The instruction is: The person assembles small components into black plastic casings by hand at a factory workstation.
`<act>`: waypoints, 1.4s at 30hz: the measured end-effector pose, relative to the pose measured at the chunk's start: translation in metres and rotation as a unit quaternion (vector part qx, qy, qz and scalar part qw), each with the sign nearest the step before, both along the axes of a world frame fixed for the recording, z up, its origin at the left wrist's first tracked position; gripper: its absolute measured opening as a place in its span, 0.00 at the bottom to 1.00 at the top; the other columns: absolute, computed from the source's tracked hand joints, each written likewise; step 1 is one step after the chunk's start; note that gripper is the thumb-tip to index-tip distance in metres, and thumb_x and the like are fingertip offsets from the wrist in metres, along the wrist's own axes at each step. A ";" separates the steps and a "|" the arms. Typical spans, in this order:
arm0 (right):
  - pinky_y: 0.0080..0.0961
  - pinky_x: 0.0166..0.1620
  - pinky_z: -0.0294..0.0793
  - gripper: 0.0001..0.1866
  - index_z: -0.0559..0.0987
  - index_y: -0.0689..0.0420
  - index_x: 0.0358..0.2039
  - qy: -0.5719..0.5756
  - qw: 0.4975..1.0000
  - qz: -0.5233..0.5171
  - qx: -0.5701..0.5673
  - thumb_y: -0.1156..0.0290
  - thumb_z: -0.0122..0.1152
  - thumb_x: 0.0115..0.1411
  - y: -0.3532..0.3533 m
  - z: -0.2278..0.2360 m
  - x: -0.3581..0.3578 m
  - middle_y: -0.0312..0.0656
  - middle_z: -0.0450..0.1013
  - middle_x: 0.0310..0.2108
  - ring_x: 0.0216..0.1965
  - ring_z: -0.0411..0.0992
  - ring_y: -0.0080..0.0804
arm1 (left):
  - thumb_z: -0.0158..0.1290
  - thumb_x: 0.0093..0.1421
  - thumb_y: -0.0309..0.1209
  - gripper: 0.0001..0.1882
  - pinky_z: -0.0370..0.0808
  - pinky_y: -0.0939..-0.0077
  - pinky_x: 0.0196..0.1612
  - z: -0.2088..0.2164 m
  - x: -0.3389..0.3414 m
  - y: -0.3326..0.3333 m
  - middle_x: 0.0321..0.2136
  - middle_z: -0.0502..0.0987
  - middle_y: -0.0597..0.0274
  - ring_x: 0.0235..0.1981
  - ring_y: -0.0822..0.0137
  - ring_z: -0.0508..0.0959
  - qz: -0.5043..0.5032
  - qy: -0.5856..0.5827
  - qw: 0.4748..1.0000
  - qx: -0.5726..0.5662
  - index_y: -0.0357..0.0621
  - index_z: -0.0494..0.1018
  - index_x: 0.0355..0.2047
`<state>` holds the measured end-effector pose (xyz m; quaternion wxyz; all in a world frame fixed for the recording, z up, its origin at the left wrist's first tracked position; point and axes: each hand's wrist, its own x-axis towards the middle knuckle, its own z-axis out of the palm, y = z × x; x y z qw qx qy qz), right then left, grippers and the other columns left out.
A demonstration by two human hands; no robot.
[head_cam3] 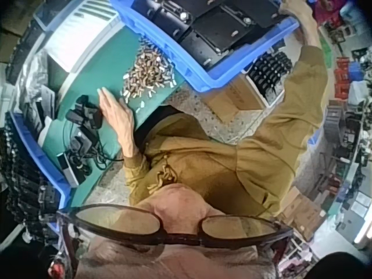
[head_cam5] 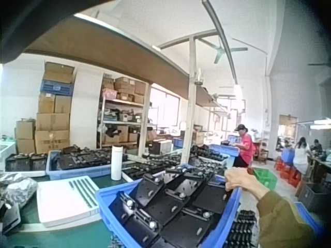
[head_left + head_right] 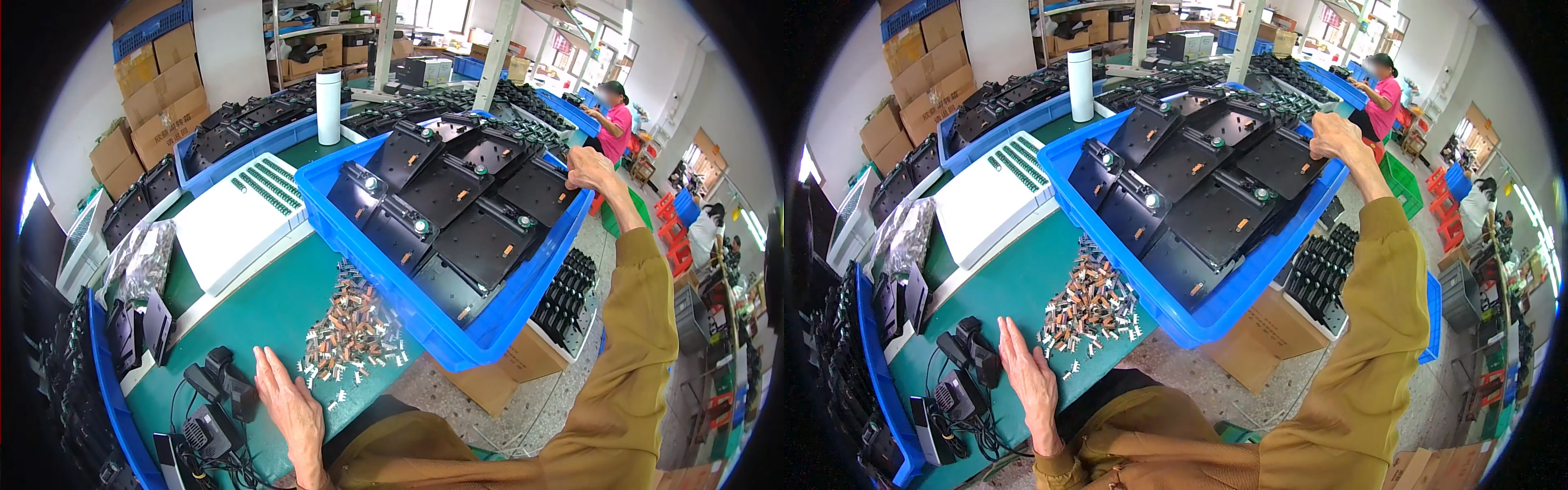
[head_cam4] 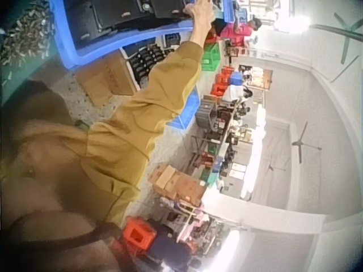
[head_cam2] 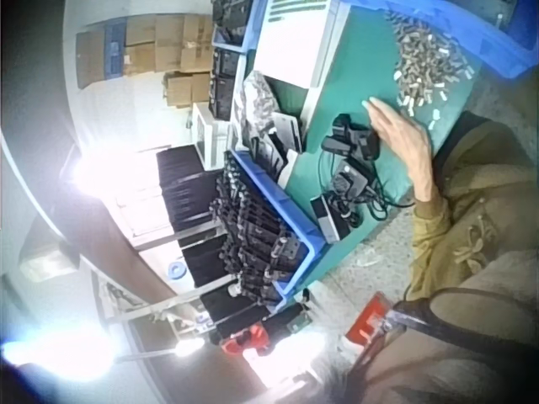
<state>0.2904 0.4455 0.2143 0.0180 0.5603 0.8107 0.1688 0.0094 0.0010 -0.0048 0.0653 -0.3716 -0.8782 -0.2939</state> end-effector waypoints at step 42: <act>0.31 0.34 0.70 0.04 0.77 0.59 0.29 0.577 0.755 0.192 0.245 0.77 0.64 0.52 -0.161 -0.158 0.007 0.40 0.74 0.26 0.30 0.72 0.38 | 0.46 0.54 0.18 0.33 0.52 0.59 0.66 -0.013 -0.007 -0.002 0.62 0.58 0.40 0.64 0.46 0.58 -0.018 0.045 0.999 -0.009 0.30 0.55 0.62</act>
